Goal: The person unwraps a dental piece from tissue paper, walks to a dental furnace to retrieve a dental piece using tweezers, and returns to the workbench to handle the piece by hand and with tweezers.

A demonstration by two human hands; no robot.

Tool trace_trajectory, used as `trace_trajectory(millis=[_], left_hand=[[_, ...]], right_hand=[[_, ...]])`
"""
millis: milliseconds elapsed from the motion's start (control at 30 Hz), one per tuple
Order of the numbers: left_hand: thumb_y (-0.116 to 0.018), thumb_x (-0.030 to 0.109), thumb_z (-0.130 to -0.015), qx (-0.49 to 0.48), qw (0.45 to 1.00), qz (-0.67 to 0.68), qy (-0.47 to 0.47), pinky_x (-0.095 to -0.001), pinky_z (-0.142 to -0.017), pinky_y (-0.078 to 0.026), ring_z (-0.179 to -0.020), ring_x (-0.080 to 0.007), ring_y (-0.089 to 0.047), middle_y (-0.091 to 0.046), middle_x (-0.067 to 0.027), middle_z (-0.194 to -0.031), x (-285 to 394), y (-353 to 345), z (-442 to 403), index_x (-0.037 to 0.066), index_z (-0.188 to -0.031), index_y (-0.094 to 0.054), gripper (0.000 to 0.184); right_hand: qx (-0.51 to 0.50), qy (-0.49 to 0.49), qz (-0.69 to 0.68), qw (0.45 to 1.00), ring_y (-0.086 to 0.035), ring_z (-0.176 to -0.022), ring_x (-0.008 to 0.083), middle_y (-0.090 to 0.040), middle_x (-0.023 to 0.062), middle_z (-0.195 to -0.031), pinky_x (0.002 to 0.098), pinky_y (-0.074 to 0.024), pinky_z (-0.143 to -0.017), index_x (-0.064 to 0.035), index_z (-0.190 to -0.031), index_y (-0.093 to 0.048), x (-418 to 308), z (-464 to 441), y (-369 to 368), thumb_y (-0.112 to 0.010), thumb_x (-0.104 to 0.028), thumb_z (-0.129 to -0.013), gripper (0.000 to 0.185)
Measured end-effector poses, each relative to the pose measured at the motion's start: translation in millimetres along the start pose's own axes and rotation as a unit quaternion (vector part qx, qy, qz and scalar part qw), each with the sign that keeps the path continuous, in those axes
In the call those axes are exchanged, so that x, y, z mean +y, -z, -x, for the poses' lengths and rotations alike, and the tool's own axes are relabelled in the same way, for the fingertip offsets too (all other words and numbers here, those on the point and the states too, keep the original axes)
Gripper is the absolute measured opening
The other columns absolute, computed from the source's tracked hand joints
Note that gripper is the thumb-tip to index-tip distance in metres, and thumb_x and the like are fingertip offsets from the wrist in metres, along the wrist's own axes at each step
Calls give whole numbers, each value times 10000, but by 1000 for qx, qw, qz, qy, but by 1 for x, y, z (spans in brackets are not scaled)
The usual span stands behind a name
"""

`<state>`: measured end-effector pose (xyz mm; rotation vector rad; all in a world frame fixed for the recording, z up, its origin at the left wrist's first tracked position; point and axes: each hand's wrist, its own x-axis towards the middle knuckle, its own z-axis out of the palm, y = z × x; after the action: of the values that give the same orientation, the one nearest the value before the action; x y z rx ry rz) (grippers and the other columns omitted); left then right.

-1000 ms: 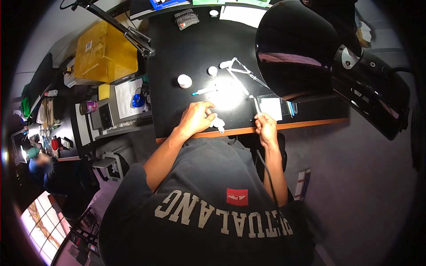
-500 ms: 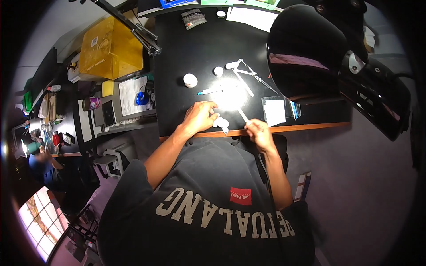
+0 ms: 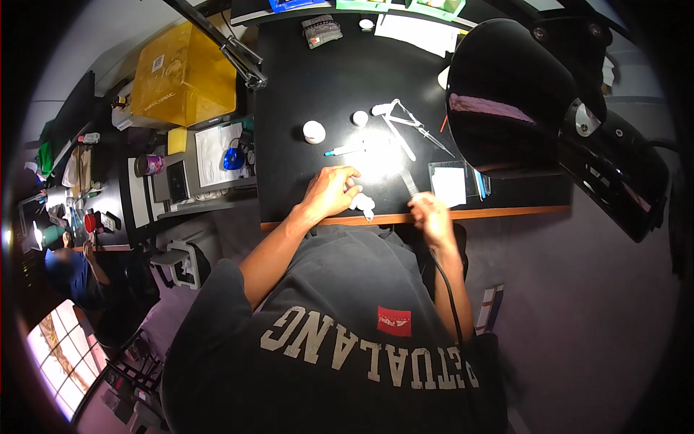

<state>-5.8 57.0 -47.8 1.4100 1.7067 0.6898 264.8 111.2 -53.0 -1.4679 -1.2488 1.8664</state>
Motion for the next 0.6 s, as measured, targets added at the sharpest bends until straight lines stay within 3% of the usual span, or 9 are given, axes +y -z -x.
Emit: trace_trajectory(millis=[33,100,200,233,333,367,467,500,600], left_hand=[[-714,104,-800,-7,1000,1,3,-322,-657,-525,-700,-192,-654,-695,-113,-832,1,-1,0,-7,-1072,-702,294],[-717,107,-798,-3,1000,0,-4,-323,-656,-525,-694,-194,-653,-694,-114,-830,1,-1,-4,-6,-1071,-702,296],[-732,120,-786,28,999,13,-28,-331,-660,-526,-688,-202,-648,-690,-113,-823,-4,-3,-3,-8,-1064,-703,308],[-736,124,-782,25,1000,5,-18,-332,-661,-527,-695,-202,-649,-689,-112,-834,-6,-3,-1,-1,-1069,-702,315],[-745,137,-775,7,1000,-18,-5,-336,-663,-529,-719,-204,-651,-684,-109,-873,-6,-5,-2,23,-1084,-701,332],[-746,140,-773,-3,1000,-23,-8,-340,-664,-531,-728,-207,-652,-683,-107,-888,-5,-9,0,33,-1087,-700,335],[-734,141,-778,-20,996,-72,-55,-385,-681,-540,-756,-263,-660,-670,-95,-914,-17,-29,4,68,-1048,-701,282],[-728,137,-780,-11,992,-90,-89,-401,-685,-541,-748,-282,-660,-665,-92,-893,-28,-39,5,66,-1015,-705,247],[-717,122,-783,0,997,-52,-53,-405,-672,-541,-725,-292,-660,-649,-88,-849,-39,-50,3,63,-943,-710,171]], right_hand=[[-77,-21,38,996,-367,-489,33,-458,-67,-620,200,-297,-451,-90,-841,-654,4,4,-7,-618,-228,-973,193],[-61,-34,70,995,-357,-485,29,-449,-65,-609,199,-282,-439,-85,-838,-656,-4,7,-8,-587,-203,-988,202],[60,-25,-71,995,-345,-484,24,-455,-60,-625,203,-256,-417,-64,-862,-638,-4,-16,26,-533,-159,-1009,204],[55,-35,-74,995,-356,-489,27,-460,-60,-632,203,-270,-428,-63,-874,-633,-6,-18,27,-549,-161,-1002,182],[-70,-47,89,992,-380,-501,32,-477,-54,-626,204,-294,-458,-58,-869,-637,2,-2,-6,-598,-181,-981,171],[-83,-55,73,992,-377,-500,30,-482,-54,-621,199,-287,-454,-59,-871,-641,-2,2,-10,-602,-193,-982,178],[5,-53,9,999,-368,-495,24,-482,-59,-621,193,-263,-441,-61,-867,-638,-1,-5,7,-572,-187,-997,193],[-8,-66,3,998,-362,-492,20,-479,-60,-622,193,-264,-441,-61,-866,-636,-5,-6,12,-564,-190,-1003,202],[-80,-60,35,994,-352,-491,15,-472,-57,-623,188,-252,-434,-55,-884,-631,-12,5,1,-565,-180,-1003,184]])
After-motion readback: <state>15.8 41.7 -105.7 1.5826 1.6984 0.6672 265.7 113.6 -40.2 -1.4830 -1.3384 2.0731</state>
